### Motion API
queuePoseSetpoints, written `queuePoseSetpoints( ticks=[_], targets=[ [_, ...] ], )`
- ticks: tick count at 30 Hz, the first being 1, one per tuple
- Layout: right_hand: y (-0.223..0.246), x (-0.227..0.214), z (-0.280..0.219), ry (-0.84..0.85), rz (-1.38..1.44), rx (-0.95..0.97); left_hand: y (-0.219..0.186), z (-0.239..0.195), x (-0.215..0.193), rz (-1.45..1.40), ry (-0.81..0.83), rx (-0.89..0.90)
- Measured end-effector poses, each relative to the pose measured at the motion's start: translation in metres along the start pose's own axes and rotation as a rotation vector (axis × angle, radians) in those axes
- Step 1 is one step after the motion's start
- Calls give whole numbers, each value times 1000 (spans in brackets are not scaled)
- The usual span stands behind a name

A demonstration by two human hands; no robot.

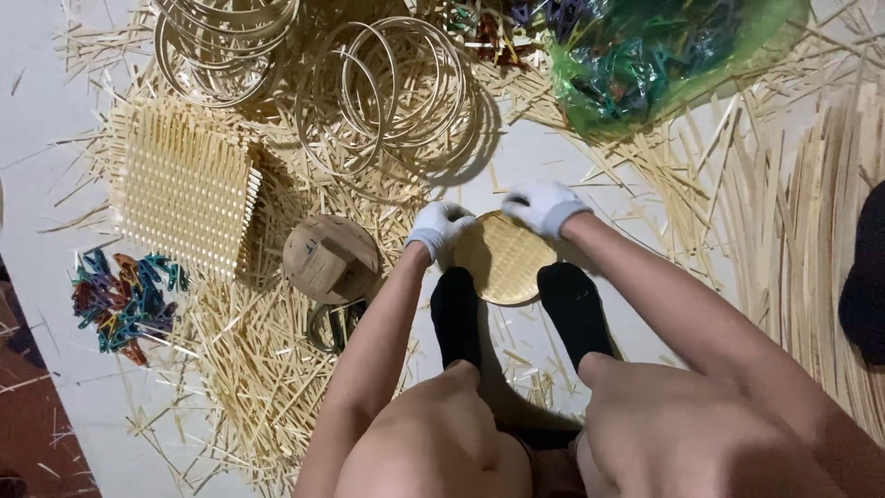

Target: Assembling and shaping bamboo strips and rings to manufacture a basket or tray.

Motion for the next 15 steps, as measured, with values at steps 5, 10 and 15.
queuePoseSetpoints(
  ticks=[5,10,15],
  targets=[
    [5,17,19,71,-65,-31,-14,-15,-2,27,-45,-34],
    [-13,40,9,-99,-348,-109,-14,-24,3,253,-334,155],
    [-69,40,-37,-115,-88,154,21,-13,0,-125,-242,139]
  ],
)
Point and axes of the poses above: each hand's wrist, its own z-axis towards the middle knuckle, its own x-axis out of the palm, y = z × x, the point moved 3 cm from there along z, towards the middle knuckle, and after that the axes turned 6 degrees about -x, right-handed, at the moved point
